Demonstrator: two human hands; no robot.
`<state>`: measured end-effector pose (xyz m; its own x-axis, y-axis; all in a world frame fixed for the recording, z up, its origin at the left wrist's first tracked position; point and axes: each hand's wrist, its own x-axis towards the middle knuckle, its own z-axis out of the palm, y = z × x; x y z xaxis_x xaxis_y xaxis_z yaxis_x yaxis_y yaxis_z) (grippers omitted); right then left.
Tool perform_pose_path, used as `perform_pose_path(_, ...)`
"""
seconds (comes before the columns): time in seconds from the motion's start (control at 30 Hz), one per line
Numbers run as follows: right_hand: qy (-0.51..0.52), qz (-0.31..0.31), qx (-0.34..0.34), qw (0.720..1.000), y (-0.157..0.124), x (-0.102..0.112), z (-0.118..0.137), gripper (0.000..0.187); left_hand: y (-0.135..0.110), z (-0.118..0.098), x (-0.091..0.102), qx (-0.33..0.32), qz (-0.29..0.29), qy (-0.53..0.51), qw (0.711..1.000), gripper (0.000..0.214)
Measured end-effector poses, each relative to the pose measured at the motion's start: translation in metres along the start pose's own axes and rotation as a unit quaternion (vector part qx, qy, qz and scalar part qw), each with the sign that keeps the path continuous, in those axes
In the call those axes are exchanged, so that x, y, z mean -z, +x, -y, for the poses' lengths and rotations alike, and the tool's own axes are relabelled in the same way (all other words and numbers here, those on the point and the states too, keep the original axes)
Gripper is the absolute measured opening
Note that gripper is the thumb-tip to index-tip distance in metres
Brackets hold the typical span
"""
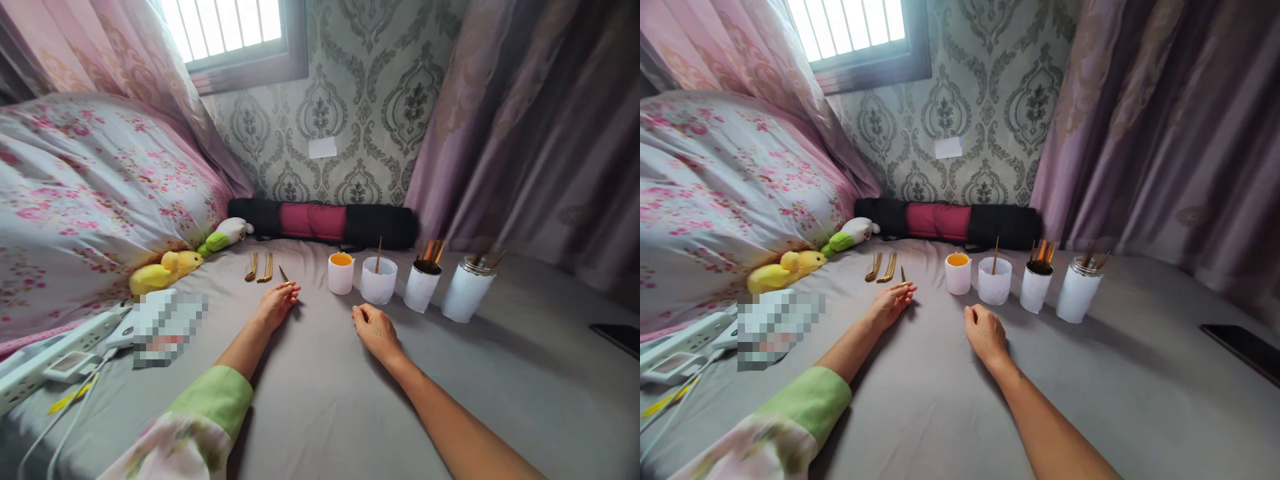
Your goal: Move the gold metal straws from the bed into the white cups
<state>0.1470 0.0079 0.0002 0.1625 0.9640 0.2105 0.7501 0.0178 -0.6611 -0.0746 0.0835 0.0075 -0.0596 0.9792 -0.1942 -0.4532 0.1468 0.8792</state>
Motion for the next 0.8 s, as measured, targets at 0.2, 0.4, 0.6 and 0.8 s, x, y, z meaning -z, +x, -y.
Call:
perform_pose_path(0.2, 0.000, -0.004, 0.000, 1.000, 0.000, 0.000, 0.000, 0.034, -0.025, 0.010, -0.019, 0.016, 0.017, -0.011, 1.000, 0.016)
perform_pose_path(0.4, 0.011, -0.001, 0.004, 1.000, 0.000, 0.000, -0.002, 0.034, -0.051, 0.019, -0.034, 0.038, 0.042, -0.021, 0.998, 0.020)
perform_pose_path(0.6, 0.028, 0.004, 0.013, 1.000, 0.001, -0.002, -0.005, 0.034, -0.071, 0.028, -0.041, 0.042, 0.057, -0.026, 0.997, 0.028)
perform_pose_path(0.8, 0.056, 0.016, 0.024, 0.998, 0.000, 0.000, -0.005, 0.034, -0.092, 0.031, -0.042, 0.025, 0.078, -0.022, 0.996, 0.025)
